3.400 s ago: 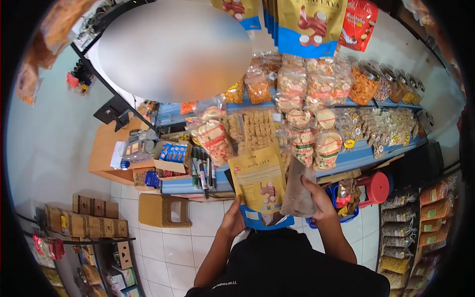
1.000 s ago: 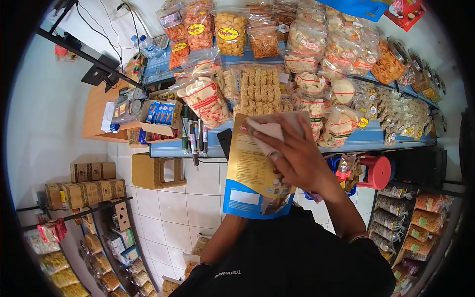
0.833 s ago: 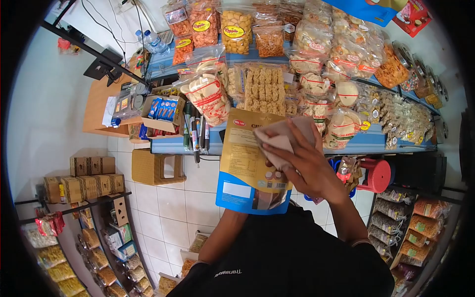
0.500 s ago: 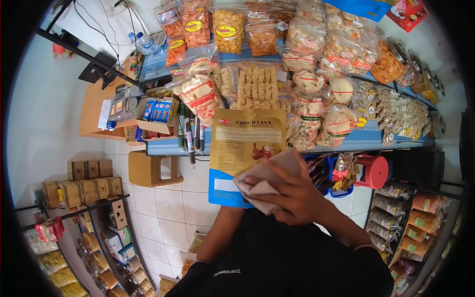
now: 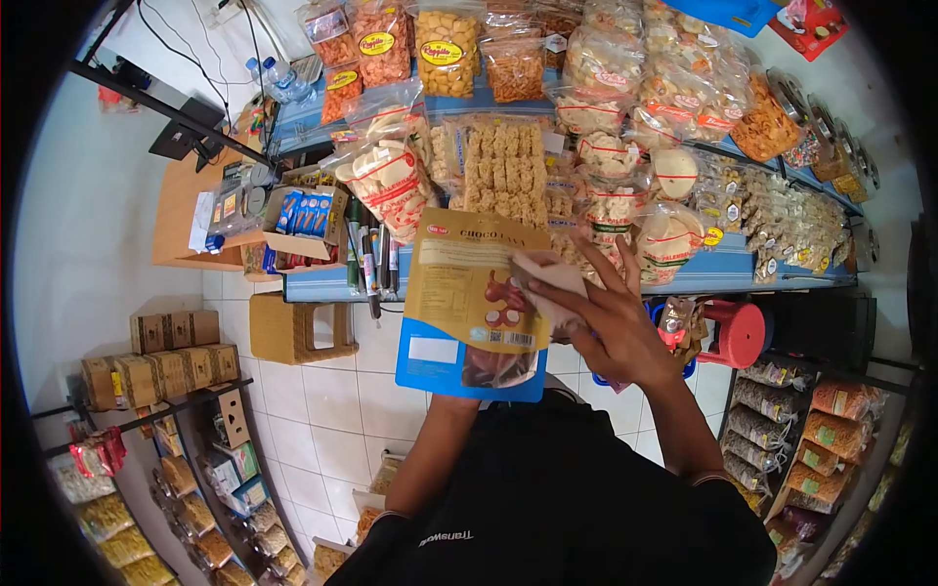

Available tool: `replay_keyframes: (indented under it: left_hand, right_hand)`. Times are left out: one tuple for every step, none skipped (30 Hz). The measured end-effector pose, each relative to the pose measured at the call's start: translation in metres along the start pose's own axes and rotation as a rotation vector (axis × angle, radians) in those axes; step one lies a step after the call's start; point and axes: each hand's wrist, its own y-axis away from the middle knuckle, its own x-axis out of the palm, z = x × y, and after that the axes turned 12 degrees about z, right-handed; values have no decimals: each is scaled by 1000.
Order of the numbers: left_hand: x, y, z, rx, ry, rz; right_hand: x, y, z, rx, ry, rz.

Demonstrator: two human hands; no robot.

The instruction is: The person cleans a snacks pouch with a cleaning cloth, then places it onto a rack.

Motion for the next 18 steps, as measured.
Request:
replay_keyframes:
  left_hand:
    - [-2, 1, -2, 4, 33, 13]
    - [-3, 1, -3, 6, 57, 26]
    - [-4, 2, -5, 8, 82, 41]
    - [-6, 3, -8, 19, 60, 41]
    - [-8, 4, -10, 29, 49, 49]
    - [-11, 10, -11, 59, -66, 15]
    - [-13, 15, -10, 99, -158, -17]
    - [-14, 19, -8, 139, -250, -48]
    - [-11, 17, -6, 181, -343, -77]
    - [-6, 14, -7, 120, -309, -65]
    - [0, 11, -8, 60, -275, -52]
    - [5, 7, -8, 0, -241, -39]
    - [2, 6, -9, -13, -190, -33]
    - [-2, 6, -10, -26, -139, -26]
    - [-7, 6, -11, -39, -89, -21]
    - [-14, 6, -10, -55, -57, -19]
    - [-17, 8, -9, -66, -49, -28]
    - [-19, 10, -8, -85, -51, -35]
  right_hand:
    - [1, 4, 4, -9, 19, 19]
    - [3, 7, 8, -15, 40, 36]
    - [6, 11, 11, -33, 27, 32]
    - [8, 16, 15, -51, 3, 47]
    - [9, 20, 19, -70, -19, 60]
    - [10, 25, 23, -90, -40, 74]
    - [15, 30, 26, -112, -29, 71]
    - [17, 35, 28, -139, -92, 77]
    - [18, 39, 29, -168, -155, 83]
    - [17, 41, 30, -198, -218, 89]
    - [14, 40, 31, -253, -264, 18]
    - [12, 39, 33, -223, -428, -38]
    - [9, 36, 37, -191, -592, -95]
    - [8, 33, 42, -157, -756, -152]
    - [7, 28, 48, -162, -667, -194]
    - [7, 21, 56, -166, -578, -235]
    - [7, 14, 63, -173, -488, -277]
    - [13, 17, 68, -150, -475, -226]
